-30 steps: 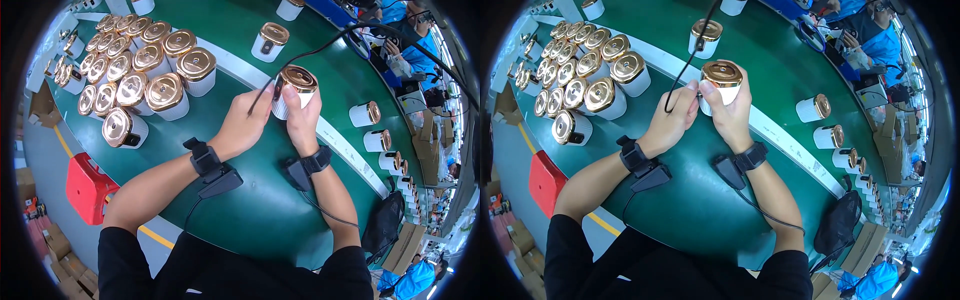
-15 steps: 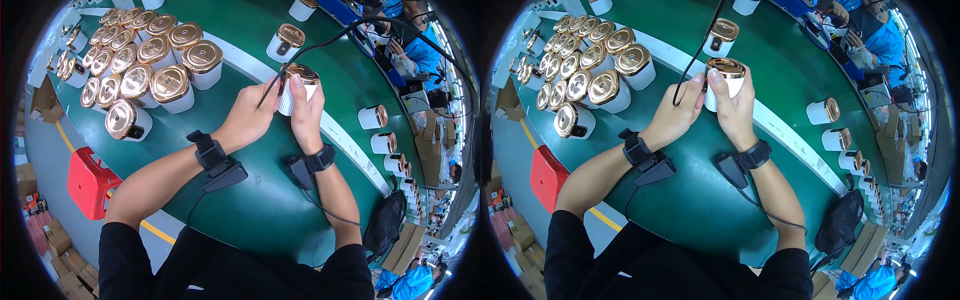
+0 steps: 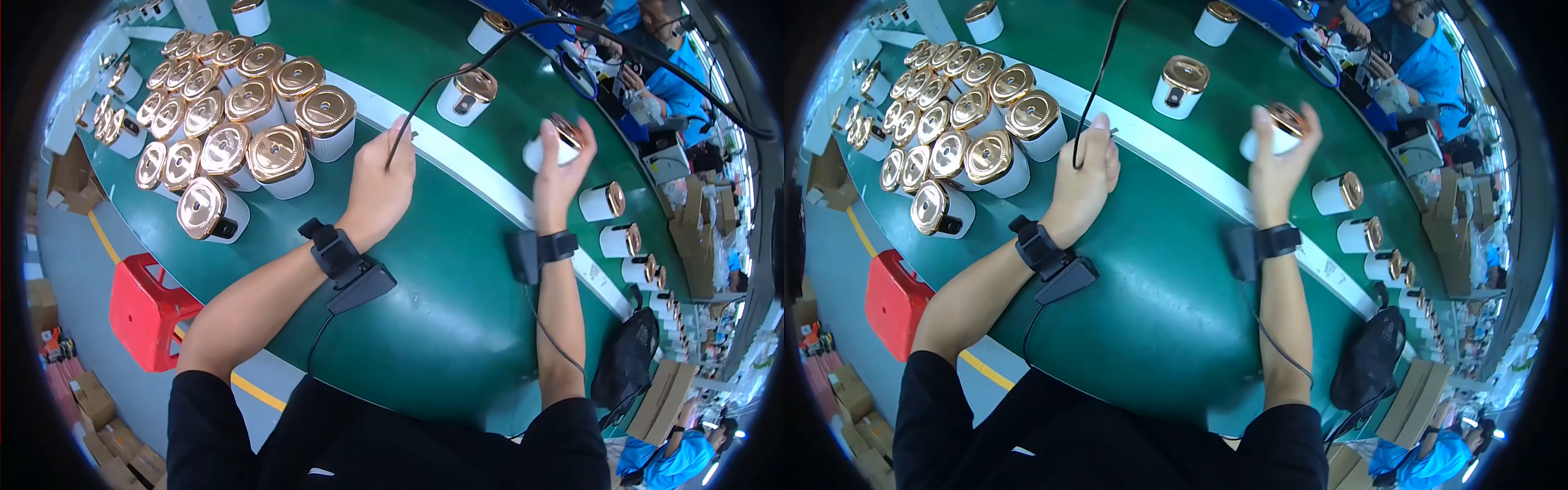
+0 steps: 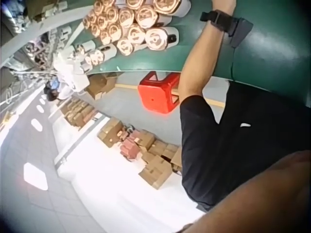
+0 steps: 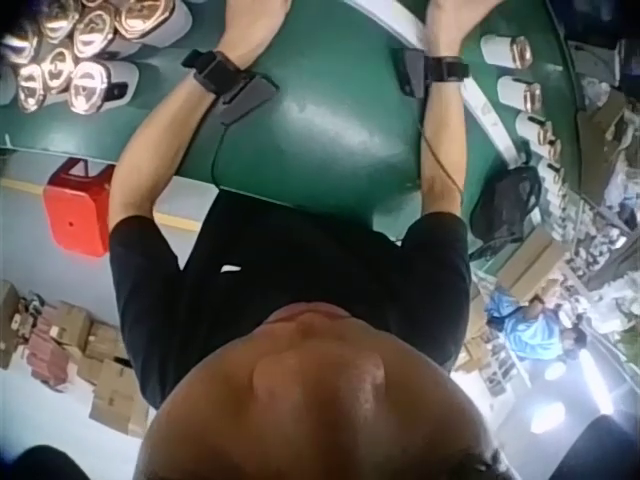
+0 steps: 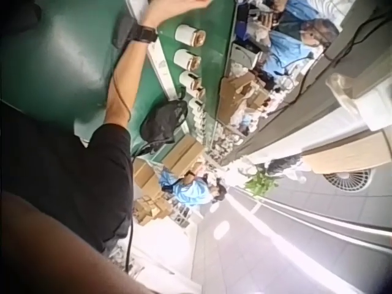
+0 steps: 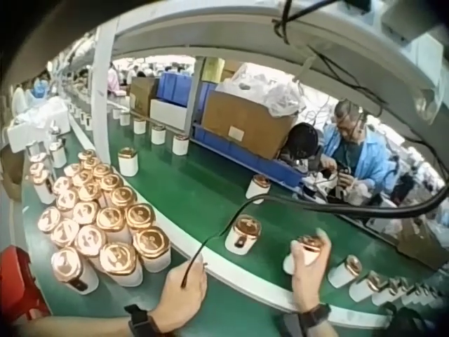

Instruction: The person picks up a humidifier, inserts a cable into its port, and places it on the conveyor belt, repeating this process for several units. Occasionally, the person also adjusts the position of other humidifiers already on the belt.

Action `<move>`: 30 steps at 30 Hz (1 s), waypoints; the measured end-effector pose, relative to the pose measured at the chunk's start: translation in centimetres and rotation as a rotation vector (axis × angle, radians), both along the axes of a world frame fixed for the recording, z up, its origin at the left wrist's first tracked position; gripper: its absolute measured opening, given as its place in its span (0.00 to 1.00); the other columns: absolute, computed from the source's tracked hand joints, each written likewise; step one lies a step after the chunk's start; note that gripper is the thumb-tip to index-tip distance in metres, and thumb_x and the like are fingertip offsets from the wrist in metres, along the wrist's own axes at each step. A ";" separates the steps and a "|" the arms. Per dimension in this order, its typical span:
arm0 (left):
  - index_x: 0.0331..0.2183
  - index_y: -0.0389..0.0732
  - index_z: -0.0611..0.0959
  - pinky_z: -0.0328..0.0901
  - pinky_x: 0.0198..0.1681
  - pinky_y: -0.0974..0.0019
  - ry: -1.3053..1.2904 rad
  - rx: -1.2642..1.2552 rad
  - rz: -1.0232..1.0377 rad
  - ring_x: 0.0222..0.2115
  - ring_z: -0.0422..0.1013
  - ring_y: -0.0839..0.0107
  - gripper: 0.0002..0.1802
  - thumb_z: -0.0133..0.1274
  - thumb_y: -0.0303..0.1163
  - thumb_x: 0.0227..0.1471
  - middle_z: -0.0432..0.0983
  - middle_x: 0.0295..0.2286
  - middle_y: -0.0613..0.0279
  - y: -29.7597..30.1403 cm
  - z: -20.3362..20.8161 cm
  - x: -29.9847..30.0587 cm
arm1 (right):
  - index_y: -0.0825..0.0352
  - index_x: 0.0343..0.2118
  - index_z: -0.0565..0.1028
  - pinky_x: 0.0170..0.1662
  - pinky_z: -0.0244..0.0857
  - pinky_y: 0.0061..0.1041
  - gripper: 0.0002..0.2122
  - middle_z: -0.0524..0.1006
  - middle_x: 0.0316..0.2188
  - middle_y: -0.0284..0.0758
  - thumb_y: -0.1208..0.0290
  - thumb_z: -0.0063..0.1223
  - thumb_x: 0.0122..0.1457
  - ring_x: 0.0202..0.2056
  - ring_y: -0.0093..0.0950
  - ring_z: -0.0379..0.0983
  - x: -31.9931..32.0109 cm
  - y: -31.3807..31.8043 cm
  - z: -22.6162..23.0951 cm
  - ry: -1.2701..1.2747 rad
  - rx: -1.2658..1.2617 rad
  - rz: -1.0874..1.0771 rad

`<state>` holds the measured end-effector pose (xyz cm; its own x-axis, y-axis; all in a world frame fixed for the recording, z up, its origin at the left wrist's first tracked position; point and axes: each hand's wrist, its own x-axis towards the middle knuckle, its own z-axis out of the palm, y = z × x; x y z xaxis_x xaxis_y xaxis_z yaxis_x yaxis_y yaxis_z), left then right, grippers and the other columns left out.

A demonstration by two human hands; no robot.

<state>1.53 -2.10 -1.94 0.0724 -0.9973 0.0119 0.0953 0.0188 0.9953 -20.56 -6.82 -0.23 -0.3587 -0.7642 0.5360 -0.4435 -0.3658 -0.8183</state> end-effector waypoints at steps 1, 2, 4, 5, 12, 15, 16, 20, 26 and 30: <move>0.19 0.34 0.70 0.56 0.18 0.67 0.041 0.018 -0.015 0.13 0.59 0.74 0.23 0.39 0.37 0.62 0.63 0.12 0.62 0.2 0.3 -0.6 | 0.71 0.48 0.65 0.46 0.61 0.21 0.23 0.72 0.39 0.37 0.61 0.57 0.56 0.41 0.24 0.68 -2.1 -0.5 -0.4 0.011 -0.004 0.010; 0.20 0.34 0.70 0.56 0.18 0.67 0.082 0.033 -0.038 0.13 0.59 0.75 0.22 0.39 0.37 0.62 0.63 0.12 0.63 0.3 0.9 -1.3 | 0.71 0.49 0.64 0.48 0.60 0.23 0.26 0.71 0.42 0.39 0.61 0.59 0.54 0.43 0.26 0.68 -4.2 -0.7 -0.6 0.011 0.053 -0.042; 0.20 0.34 0.70 0.56 0.18 0.67 0.121 0.046 -0.051 0.13 0.59 0.75 0.22 0.39 0.37 0.63 0.62 0.12 0.64 0.2 1.0 -1.4 | 0.71 0.51 0.63 0.51 0.59 0.26 0.28 0.70 0.46 0.41 0.61 0.61 0.52 0.46 0.28 0.67 -4.4 -1.1 -0.5 0.009 0.109 -0.082; 0.20 0.35 0.69 0.56 0.18 0.67 0.095 0.043 -0.047 0.13 0.59 0.76 0.22 0.39 0.38 0.62 0.62 0.12 0.64 0.3 0.9 -1.2 | 0.71 0.51 0.62 0.52 0.59 0.27 0.29 0.68 0.48 0.42 0.61 0.62 0.51 0.47 0.29 0.66 -3.5 -0.8 0.4 0.238 -0.002 -0.167; 0.18 0.43 0.63 0.44 0.16 0.73 0.109 0.001 -0.151 0.13 0.50 0.81 0.27 0.39 0.52 0.60 0.53 0.13 0.71 0.4 0.4 -1.1 | 0.71 0.56 0.59 0.55 0.57 0.30 0.31 0.67 0.52 0.42 0.66 0.61 0.52 0.52 0.32 0.65 3.9 -4.1 0.3 0.145 -0.032 0.406; 0.20 0.37 0.69 0.54 0.19 0.70 0.372 0.218 -0.259 0.15 0.57 0.78 0.22 0.40 0.42 0.61 0.60 0.14 0.70 0.3 0.4 0.0 | 0.70 0.52 0.62 0.49 0.63 0.25 0.26 0.73 0.45 0.41 0.68 0.60 0.53 0.44 0.28 0.71 5.2 -4.5 -0.8 -0.244 0.287 0.577; 0.20 0.37 0.69 0.54 0.19 0.70 0.371 0.229 -0.253 0.15 0.57 0.78 0.22 0.40 0.42 0.61 0.60 0.14 0.70 0.5 0.4 -0.1 | 0.70 0.50 0.64 0.46 0.64 0.24 0.24 0.74 0.42 0.39 0.68 0.60 0.53 0.41 0.25 0.71 5.7 -3.7 -1.0 -0.287 0.278 0.599; 0.20 0.38 0.69 0.53 0.18 0.70 0.342 0.166 -0.197 0.15 0.56 0.78 0.21 0.40 0.41 0.60 0.58 0.14 0.73 0.4 0.4 -0.3 | 0.69 0.43 0.66 0.38 0.66 0.20 0.18 0.75 0.35 0.36 0.68 0.59 0.54 0.32 0.20 0.72 7.9 -0.3 -0.5 -0.401 0.257 0.639; 0.21 0.36 0.66 0.52 0.18 0.65 -0.019 -0.026 -0.109 0.14 0.56 0.71 0.19 0.41 0.38 0.60 0.59 0.13 0.60 0.6 0.7 -1.2 | 0.68 0.38 0.67 0.32 0.64 0.17 0.14 0.75 0.29 0.33 0.67 0.59 0.55 0.29 0.17 0.70 8.9 1.1 0.7 -0.333 0.110 0.489; 0.24 0.32 0.68 0.57 0.20 0.59 -0.255 -0.150 -0.134 0.13 0.61 0.59 0.16 0.42 0.33 0.59 0.63 0.14 0.48 0.5 1.0 -0.9 | 0.68 0.37 0.67 0.30 0.64 0.16 0.15 0.75 0.28 0.33 0.66 0.59 0.55 0.27 0.17 0.69 9.2 2.0 1.4 -0.183 0.093 0.419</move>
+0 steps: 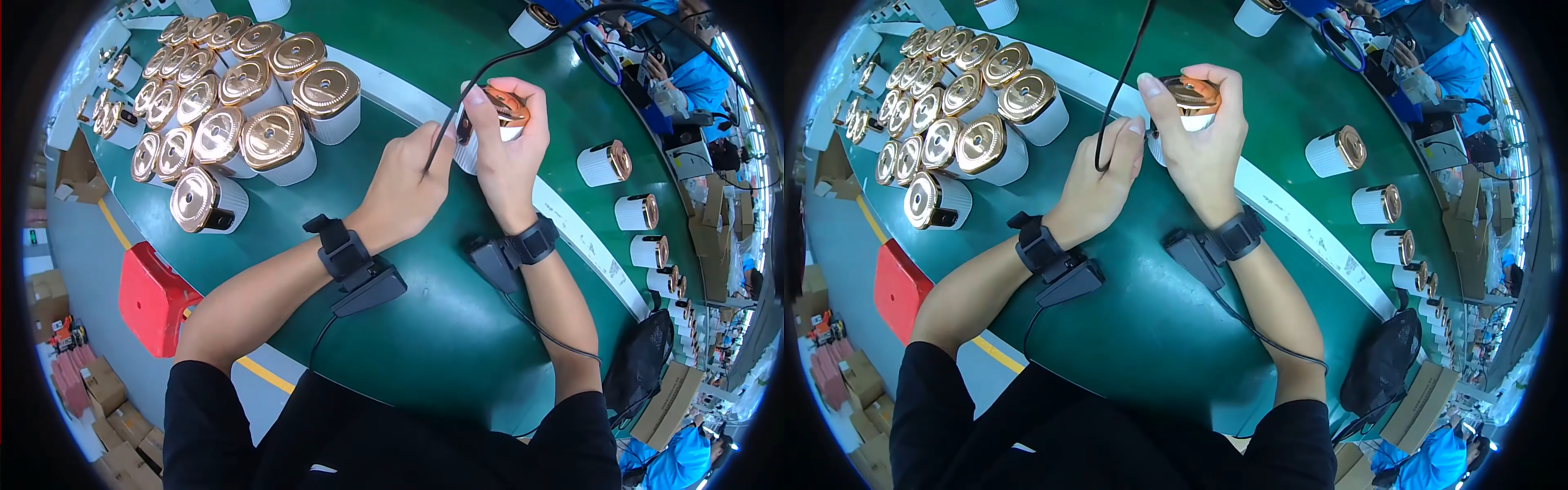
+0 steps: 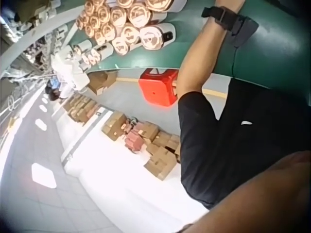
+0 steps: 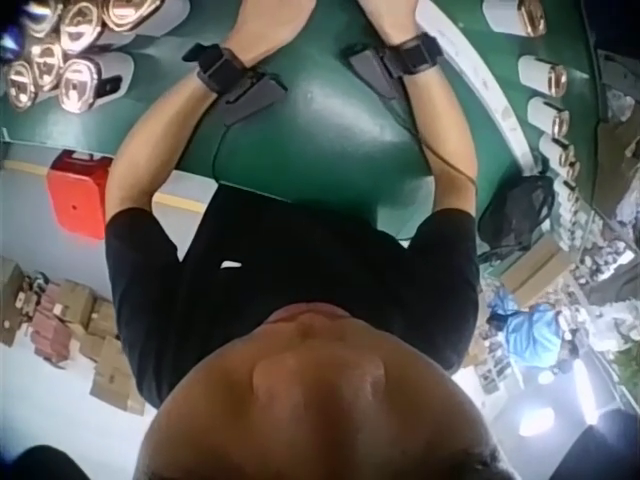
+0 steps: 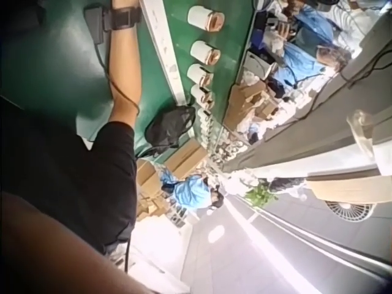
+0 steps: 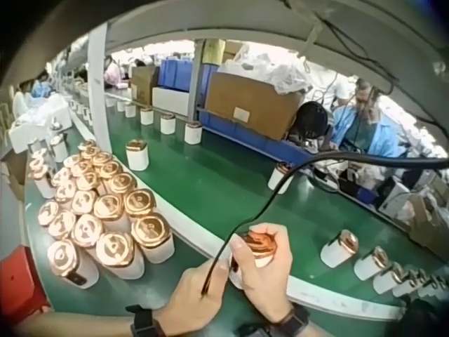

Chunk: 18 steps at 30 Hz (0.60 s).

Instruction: The person picks up a humidifier, inserts a cable into its port, and places it on the conveyor belt, repeating this process for several units. Occasionally, the person also adjusts the position of other humidifiers already on the belt.

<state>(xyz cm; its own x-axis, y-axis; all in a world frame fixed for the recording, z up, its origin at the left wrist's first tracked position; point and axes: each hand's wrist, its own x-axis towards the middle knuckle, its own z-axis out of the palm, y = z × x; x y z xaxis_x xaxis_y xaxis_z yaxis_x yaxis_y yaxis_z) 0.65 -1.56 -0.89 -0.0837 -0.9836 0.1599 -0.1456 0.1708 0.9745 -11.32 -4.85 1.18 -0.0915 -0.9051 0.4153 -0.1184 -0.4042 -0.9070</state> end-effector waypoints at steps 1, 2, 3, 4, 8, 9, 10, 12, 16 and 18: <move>0.25 0.31 0.68 0.57 0.20 0.58 -0.062 -0.039 -0.017 0.14 0.62 0.56 0.15 0.42 0.33 0.59 0.63 0.14 0.45 0.0 0.2 0.1 | 0.68 0.37 0.67 0.30 0.64 0.16 0.15 0.75 0.28 0.33 0.66 0.59 0.55 0.27 0.17 0.69 -0.1 -0.1 -0.2 -0.002 0.001 -0.002; 0.25 0.31 0.68 0.57 0.20 0.58 -0.064 -0.039 -0.019 0.14 0.62 0.56 0.15 0.42 0.33 0.59 0.63 0.14 0.45 0.0 0.2 0.2 | 0.68 0.37 0.67 0.30 0.64 0.16 0.15 0.75 0.27 0.32 0.66 0.60 0.54 0.27 0.17 0.69 -0.3 -0.3 -0.5 0.001 0.027 0.013; 0.25 0.31 0.68 0.57 0.20 0.57 -0.083 -0.038 -0.019 0.14 0.62 0.54 0.15 0.42 0.32 0.59 0.64 0.14 0.45 0.1 0.3 0.2 | 0.68 0.37 0.67 0.30 0.63 0.16 0.15 0.75 0.27 0.32 0.66 0.60 0.54 0.27 0.17 0.69 -0.3 -0.5 -0.6 0.005 0.056 0.030; 0.25 0.31 0.68 0.57 0.20 0.57 -0.103 -0.038 -0.019 0.14 0.62 0.52 0.15 0.41 0.32 0.59 0.64 0.14 0.45 0.1 0.2 0.2 | 0.69 0.36 0.68 0.30 0.63 0.16 0.15 0.75 0.26 0.32 0.66 0.60 0.54 0.26 0.17 0.69 -0.3 -0.5 -0.6 0.009 0.085 0.046; 0.25 0.31 0.68 0.57 0.20 0.56 -0.159 -0.068 -0.004 0.14 0.63 0.51 0.15 0.41 0.32 0.59 0.64 0.14 0.45 0.4 -0.1 0.2 | 0.69 0.35 0.68 0.28 0.63 0.16 0.16 0.75 0.26 0.33 0.65 0.61 0.53 0.26 0.17 0.69 0.0 0.1 -0.2 0.048 0.085 0.016; 0.25 0.31 0.68 0.57 0.20 0.56 -0.177 -0.085 0.002 0.14 0.63 0.52 0.14 0.41 0.31 0.59 0.64 0.14 0.45 0.4 0.0 0.2 | 0.69 0.35 0.68 0.28 0.63 0.16 0.16 0.75 0.26 0.33 0.65 0.61 0.53 0.26 0.17 0.69 0.0 0.1 -0.3 0.045 0.086 0.012; 0.25 0.31 0.68 0.57 0.20 0.56 -0.180 -0.084 -0.003 0.14 0.63 0.52 0.14 0.41 0.31 0.59 0.64 0.14 0.45 0.4 0.0 0.1 | 0.69 0.35 0.68 0.28 0.63 0.16 0.16 0.75 0.26 0.33 0.65 0.61 0.53 0.26 0.17 0.70 -0.1 -0.1 -0.4 0.051 0.085 0.005; 0.25 0.31 0.68 0.57 0.20 0.56 -0.160 -0.051 -0.005 0.14 0.63 0.52 0.15 0.40 0.32 0.60 0.64 0.14 0.45 0.4 0.1 -0.1 | 0.70 0.34 0.68 0.28 0.63 0.16 0.16 0.75 0.26 0.33 0.65 0.61 0.53 0.26 0.17 0.70 -0.2 -0.3 -0.7 0.062 0.083 -0.010; 0.26 0.30 0.69 0.57 0.20 0.56 -0.116 -0.017 -0.015 0.14 0.64 0.53 0.16 0.39 0.33 0.61 0.65 0.14 0.45 0.3 0.2 -0.1 | 0.71 0.34 0.68 0.27 0.63 0.17 0.16 0.75 0.26 0.33 0.65 0.61 0.53 0.26 0.17 0.70 0.1 -0.2 -0.7 0.032 0.092 -0.009; 0.26 0.30 0.70 0.57 0.20 0.56 -0.097 -0.010 -0.019 0.14 0.64 0.53 0.16 0.39 0.33 0.61 0.65 0.14 0.45 0.3 0.2 -0.1 | 0.71 0.34 0.68 0.27 0.63 0.17 0.16 0.75 0.26 0.33 0.65 0.61 0.53 0.26 0.17 0.70 0.1 0.1 -0.6 0.029 0.113 -0.010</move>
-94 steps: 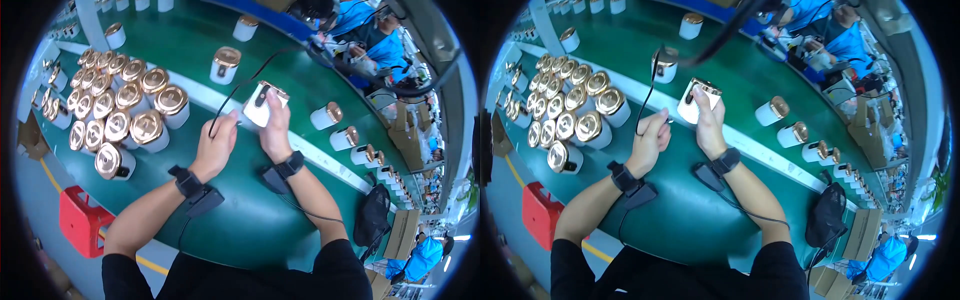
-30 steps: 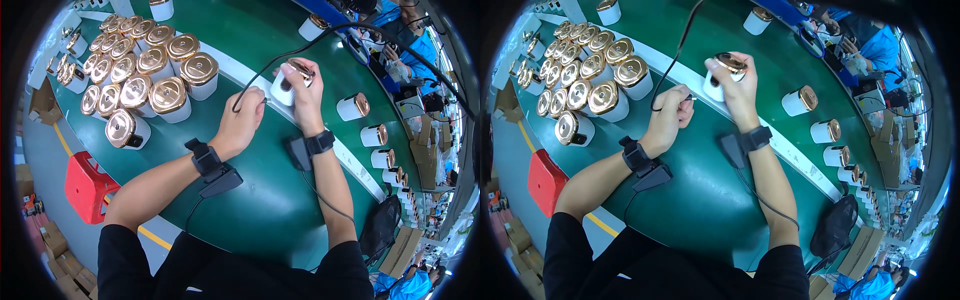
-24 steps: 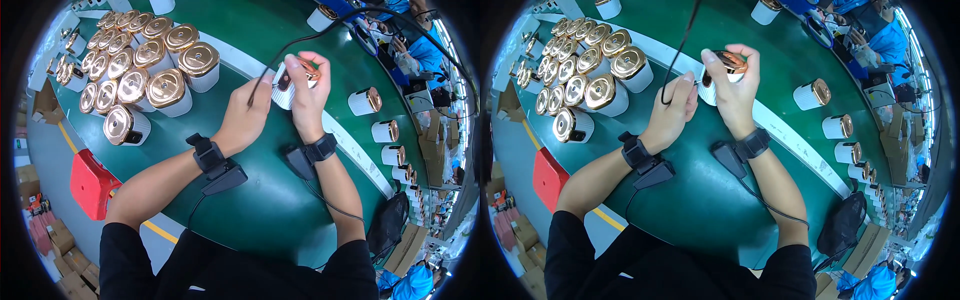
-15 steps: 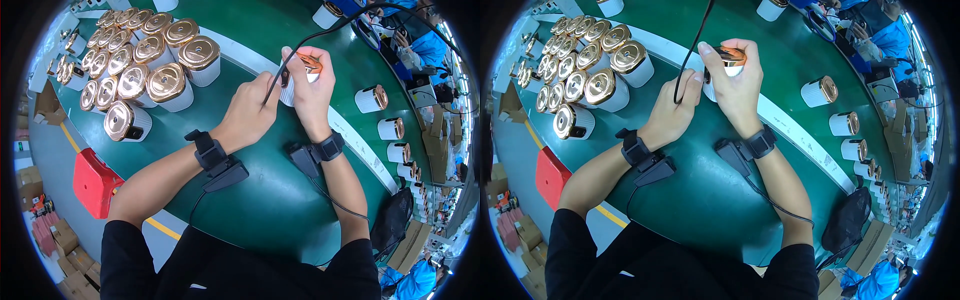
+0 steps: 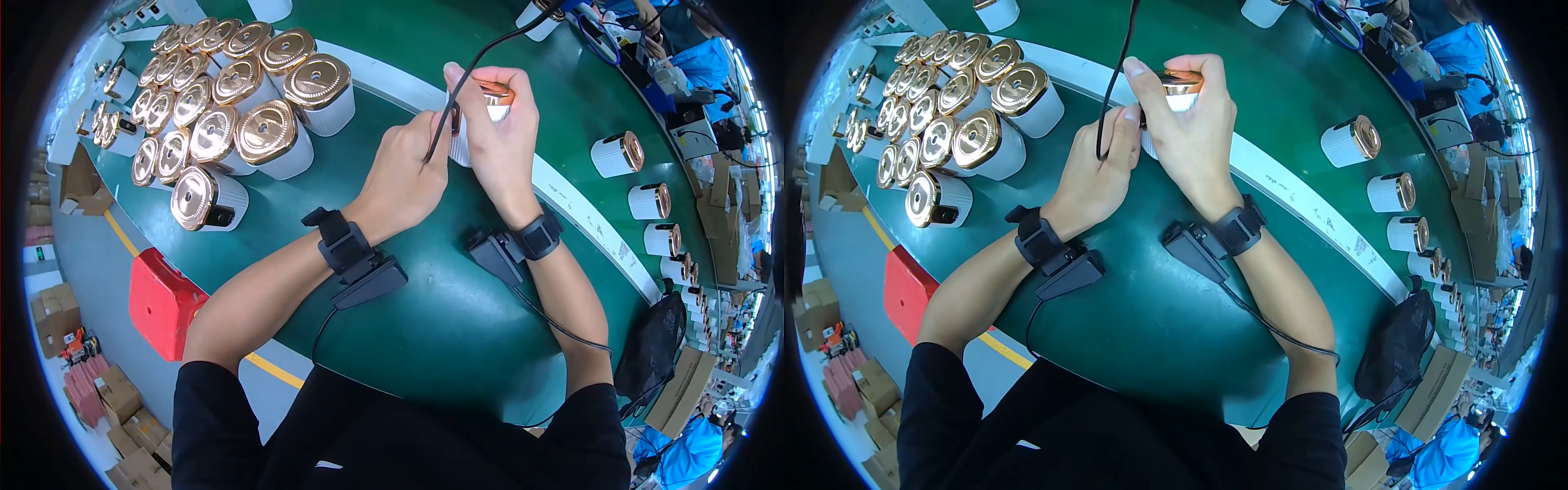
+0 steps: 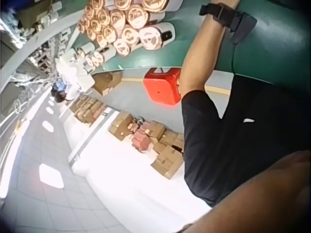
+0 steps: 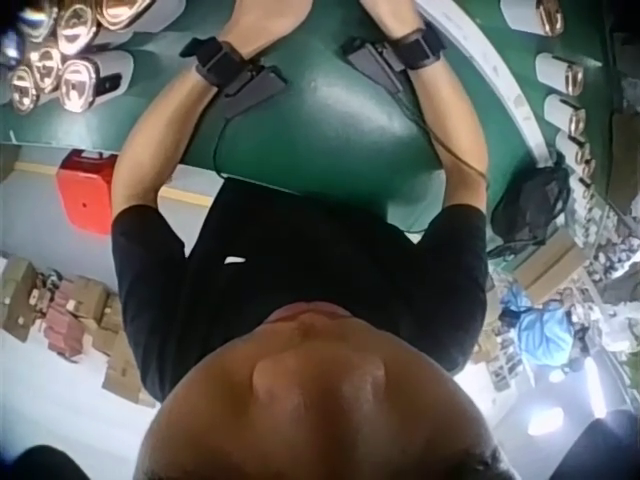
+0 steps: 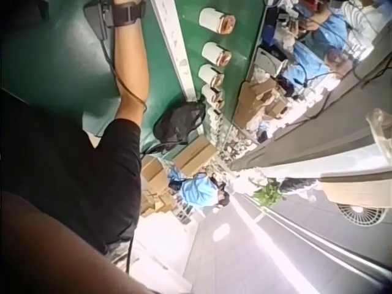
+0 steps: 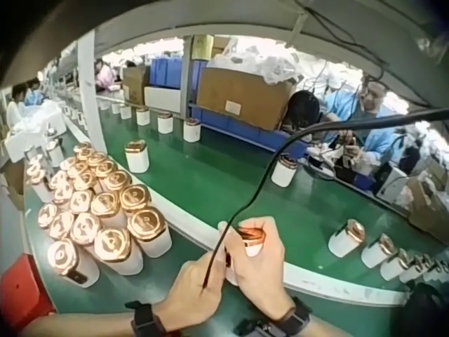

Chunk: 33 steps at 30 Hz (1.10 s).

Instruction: The person picks up a humidifier, inserts a cable into its port, and places it on the conveyor belt, repeating this process for several units. Occasionally, the person also adjusts the position of other humidifiers already on the belt.

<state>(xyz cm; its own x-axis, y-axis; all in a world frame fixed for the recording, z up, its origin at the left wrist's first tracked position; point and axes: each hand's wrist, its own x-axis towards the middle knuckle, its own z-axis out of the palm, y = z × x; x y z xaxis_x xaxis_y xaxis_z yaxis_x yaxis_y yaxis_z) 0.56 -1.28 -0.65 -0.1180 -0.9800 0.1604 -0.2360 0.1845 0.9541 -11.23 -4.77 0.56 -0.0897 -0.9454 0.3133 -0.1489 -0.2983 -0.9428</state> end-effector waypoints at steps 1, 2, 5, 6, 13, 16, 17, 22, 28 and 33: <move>0.26 0.30 0.70 0.58 0.20 0.56 0.000 -0.006 -0.002 0.14 0.64 0.53 0.17 0.38 0.33 0.61 0.65 0.14 0.45 0.0 0.0 0.0 | 0.71 0.34 0.68 0.27 0.63 0.17 0.16 0.75 0.26 0.33 0.65 0.61 0.53 0.26 0.18 0.70 0.0 0.1 0.1 -0.001 0.021 0.002; 0.27 0.30 0.71 0.58 0.21 0.57 0.000 -0.012 -0.004 0.14 0.64 0.53 0.17 0.38 0.33 0.61 0.66 0.14 0.45 0.1 0.0 0.0 | 0.71 0.34 0.68 0.28 0.64 0.18 0.16 0.75 0.26 0.33 0.65 0.61 0.53 0.26 0.18 0.71 0.0 0.2 0.1 -0.002 0.042 0.004; 0.28 0.29 0.72 0.58 0.21 0.57 0.008 -0.017 -0.008 0.14 0.65 0.54 0.17 0.37 0.33 0.61 0.66 0.15 0.45 0.2 0.0 0.2 | 0.71 0.34 0.68 0.28 0.64 0.18 0.17 0.75 0.26 0.34 0.64 0.62 0.53 0.26 0.18 0.71 0.0 0.3 0.3 0.013 0.060 0.001; 0.28 0.29 0.72 0.58 0.21 0.58 0.016 -0.014 -0.012 0.15 0.65 0.54 0.17 0.37 0.32 0.61 0.67 0.15 0.45 0.2 0.0 0.2 | 0.71 0.34 0.68 0.28 0.64 0.18 0.17 0.75 0.26 0.34 0.64 0.62 0.52 0.26 0.18 0.71 0.0 0.4 0.6 0.021 0.070 0.000; 0.29 0.28 0.73 0.59 0.21 0.58 0.047 0.000 -0.011 0.15 0.66 0.54 0.16 0.37 0.31 0.60 0.67 0.15 0.45 0.2 -0.1 0.1 | 0.73 0.35 0.66 0.26 0.66 0.19 0.22 0.75 0.23 0.37 0.59 0.62 0.52 0.23 0.20 0.72 0.5 1.1 1.4 0.134 0.027 -0.076; 0.28 0.28 0.73 0.59 0.21 0.58 0.043 -0.016 -0.004 0.15 0.66 0.53 0.16 0.37 0.31 0.60 0.67 0.15 0.45 0.2 -0.2 0.2 | 0.73 0.35 0.66 0.26 0.65 0.19 0.22 0.75 0.23 0.38 0.58 0.62 0.52 0.23 0.20 0.72 0.6 1.3 1.7 0.121 0.051 -0.076; 0.28 0.28 0.73 0.59 0.21 0.58 0.036 -0.031 -0.001 0.15 0.66 0.53 0.16 0.37 0.31 0.60 0.67 0.15 0.44 0.2 -0.3 0.1 | 0.72 0.35 0.67 0.27 0.65 0.19 0.21 0.75 0.24 0.37 0.59 0.62 0.52 0.24 0.20 0.71 0.7 1.5 1.9 0.098 0.082 -0.074; 0.27 0.29 0.73 0.59 0.21 0.56 0.007 -0.024 -0.002 0.15 0.66 0.51 0.16 0.37 0.31 0.60 0.67 0.16 0.43 0.4 -0.3 -0.1 | 0.71 0.35 0.68 0.28 0.64 0.19 0.20 0.75 0.25 0.36 0.59 0.62 0.51 0.26 0.20 0.70 0.7 2.1 1.8 0.096 0.107 -0.131; 0.25 0.30 0.71 0.59 0.21 0.57 0.043 -0.094 -0.010 0.15 0.66 0.54 0.18 0.37 0.33 0.61 0.67 0.15 0.45 0.1 -0.4 -0.4 | 0.71 0.36 0.68 0.30 0.66 0.20 0.20 0.75 0.26 0.36 0.60 0.63 0.51 0.27 0.22 0.72 -0.7 0.9 1.4 0.272 -0.117 -0.149; 0.24 0.32 0.71 0.58 0.20 0.60 0.118 -0.003 0.137 0.14 0.64 0.64 0.20 0.37 0.36 0.62 0.65 0.13 0.53 -0.8 -1.4 0.9 | 0.70 0.35 0.68 0.35 0.67 0.25 0.20 0.76 0.28 0.39 0.60 0.64 0.50 0.29 0.27 0.73 -8.6 -3.6 1.8 0.489 -0.356 -0.417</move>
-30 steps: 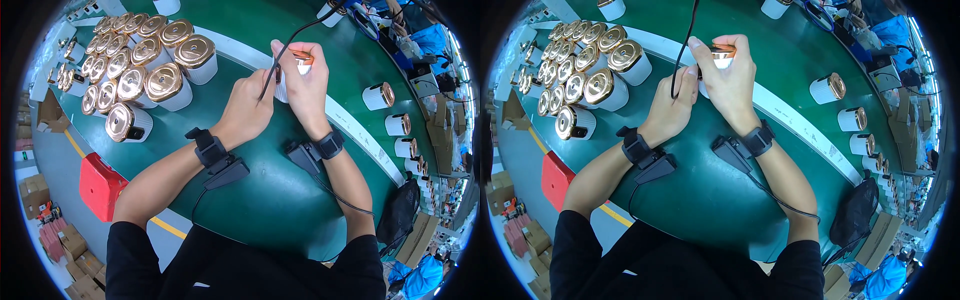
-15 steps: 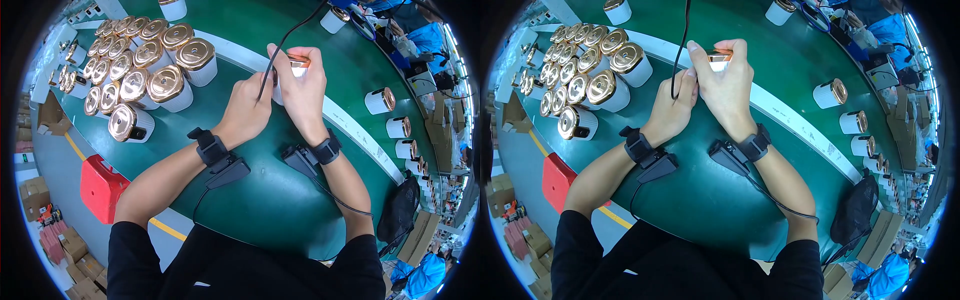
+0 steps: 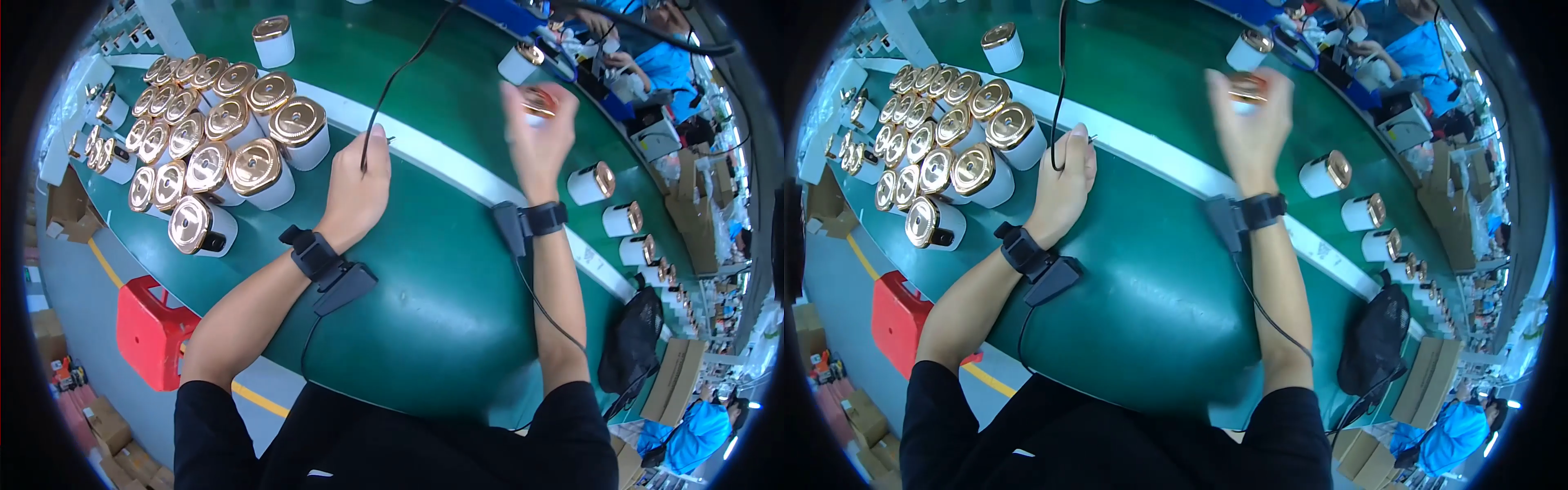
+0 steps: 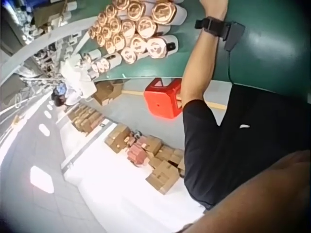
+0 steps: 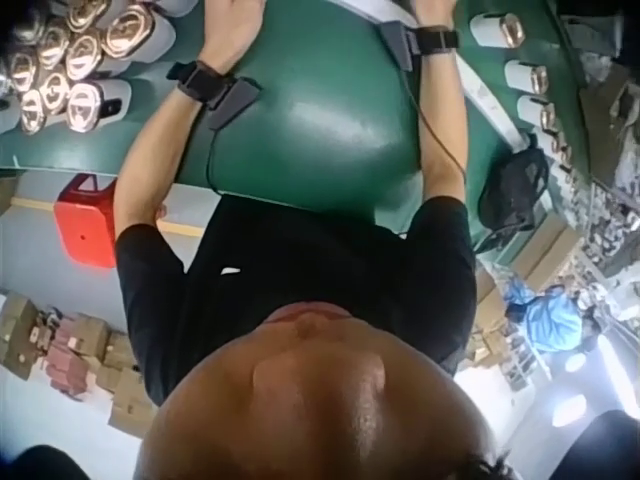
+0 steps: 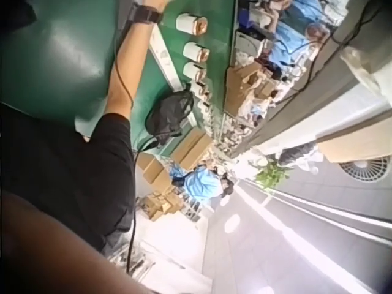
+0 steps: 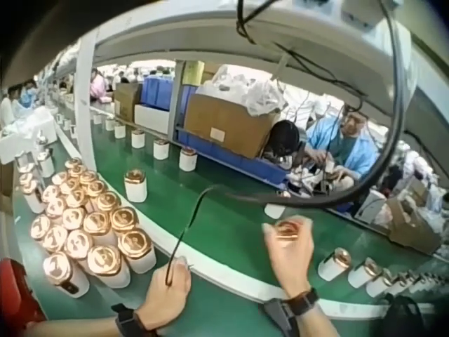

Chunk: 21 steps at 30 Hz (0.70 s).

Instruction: The person picks up a humidifier, inserts a cable into its port, and places it on the conveyor belt, repeating this process for several units. Occasionally, the person also adjusts the position of other humidifiers already on the belt.

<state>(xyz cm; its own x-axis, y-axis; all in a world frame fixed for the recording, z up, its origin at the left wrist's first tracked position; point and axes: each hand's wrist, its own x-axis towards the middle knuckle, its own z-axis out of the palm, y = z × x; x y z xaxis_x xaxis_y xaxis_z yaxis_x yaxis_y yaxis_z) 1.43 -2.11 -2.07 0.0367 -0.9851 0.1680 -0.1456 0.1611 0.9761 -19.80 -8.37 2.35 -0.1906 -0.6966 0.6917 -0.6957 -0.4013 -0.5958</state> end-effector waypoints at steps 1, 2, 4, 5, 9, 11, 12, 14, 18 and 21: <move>0.24 0.32 0.71 0.58 0.20 0.61 0.027 0.022 0.000 0.14 0.64 0.66 0.21 0.37 0.37 0.62 0.64 0.13 0.55 -0.3 0.0 -0.2 | 0.69 0.35 0.68 0.36 0.67 0.26 0.20 0.75 0.28 0.39 0.60 0.64 0.50 0.29 0.27 0.73 -3.0 -1.0 -0.6 -0.004 -0.033 -0.106; 0.23 0.32 0.71 0.57 0.20 0.62 0.050 0.042 -0.003 0.14 0.63 0.69 0.21 0.37 0.38 0.62 0.64 0.12 0.58 -0.7 0.2 -0.2 | 0.70 0.35 0.68 0.39 0.66 0.28 0.20 0.74 0.32 0.41 0.60 0.64 0.50 0.34 0.29 0.72 -5.6 -1.2 -1.5 0.007 0.097 -0.156; 0.22 0.35 0.69 0.55 0.19 0.65 0.099 0.029 -0.011 0.14 0.60 0.73 0.22 0.36 0.42 0.62 0.62 0.13 0.61 -0.6 0.6 -0.6 | 0.70 0.36 0.68 0.42 0.66 0.30 0.21 0.73 0.36 0.42 0.59 0.64 0.49 0.39 0.31 0.71 -7.6 -1.4 -2.0 0.023 0.217 -0.202; 0.21 0.38 0.68 0.52 0.19 0.69 0.132 0.041 -0.013 0.15 0.56 0.76 0.24 0.36 0.45 0.62 0.60 0.14 0.65 -0.2 0.3 -0.6 | 0.71 0.37 0.67 0.45 0.64 0.31 0.22 0.71 0.39 0.44 0.60 0.64 0.49 0.42 0.32 0.69 -6.9 -1.2 -1.4 0.229 0.087 -0.308; 0.21 0.36 0.68 0.51 0.18 0.68 0.156 0.100 -0.012 0.14 0.55 0.77 0.23 0.37 0.43 0.61 0.59 0.12 0.65 0.2 0.9 -0.3 | 0.73 0.42 0.65 0.52 0.58 0.34 0.25 0.64 0.49 0.47 0.61 0.63 0.49 0.52 0.36 0.60 -3.2 -3.9 -1.1 0.394 -0.195 -0.345; 0.22 0.34 0.69 0.52 0.18 0.66 0.147 0.107 -0.029 0.14 0.56 0.75 0.22 0.38 0.40 0.61 0.59 0.12 0.63 0.1 1.2 -0.5 | 0.74 0.46 0.63 0.54 0.57 0.33 0.28 0.63 0.51 0.47 0.61 0.63 0.49 0.54 0.36 0.58 -2.4 -9.7 -3.2 0.060 -0.157 -0.311; 0.21 0.34 0.69 0.51 0.18 0.66 0.196 0.137 -0.043 0.14 0.56 0.75 0.22 0.38 0.40 0.60 0.58 0.12 0.64 0.2 1.4 -0.7 | 0.75 0.48 0.62 0.53 0.58 0.31 0.30 0.65 0.49 0.46 0.61 0.63 0.49 0.52 0.36 0.61 -2.4 -12.0 -4.4 -0.028 -0.114 -0.444; 0.20 0.34 0.68 0.51 0.18 0.66 0.293 0.200 -0.060 0.15 0.55 0.76 0.22 0.39 0.40 0.60 0.57 0.12 0.64 0.0 1.3 -0.7 | 0.73 0.47 0.63 0.52 0.59 0.30 0.29 0.67 0.47 0.44 0.61 0.63 0.48 0.49 0.34 0.64 -4.3 -14.0 -5.8 -0.298 -0.104 -0.264; 0.18 0.44 0.63 0.44 0.18 0.73 0.409 0.130 -0.152 0.15 0.49 0.81 0.21 0.42 0.44 0.58 0.53 0.15 0.72 0.1 -0.4 -0.4 | 0.69 0.46 0.65 0.48 0.63 0.27 0.24 0.71 0.43 0.38 0.63 0.61 0.50 0.43 0.30 0.69 -4.2 -12.9 -5.8 -0.638 0.086 -0.037; 0.17 0.38 0.65 0.49 0.19 0.68 0.350 0.155 -0.084 0.15 0.53 0.77 0.23 0.40 0.42 0.58 0.57 0.13 0.67 0.2 0.1 -0.3 | 0.67 0.42 0.66 0.46 0.64 0.25 0.15 0.73 0.40 0.37 0.66 0.53 0.54 0.41 0.29 0.70 -0.7 -8.2 -5.2 -0.806 0.249 0.276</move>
<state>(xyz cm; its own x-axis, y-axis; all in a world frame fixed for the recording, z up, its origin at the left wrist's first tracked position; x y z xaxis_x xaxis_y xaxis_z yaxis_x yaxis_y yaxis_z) 1.18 -1.94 -2.01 -0.0165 -0.9998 0.0083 0.2076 0.0047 0.9782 -20.54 -16.59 -2.90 -0.3572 -0.9021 0.2422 0.0759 -0.2865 -0.9551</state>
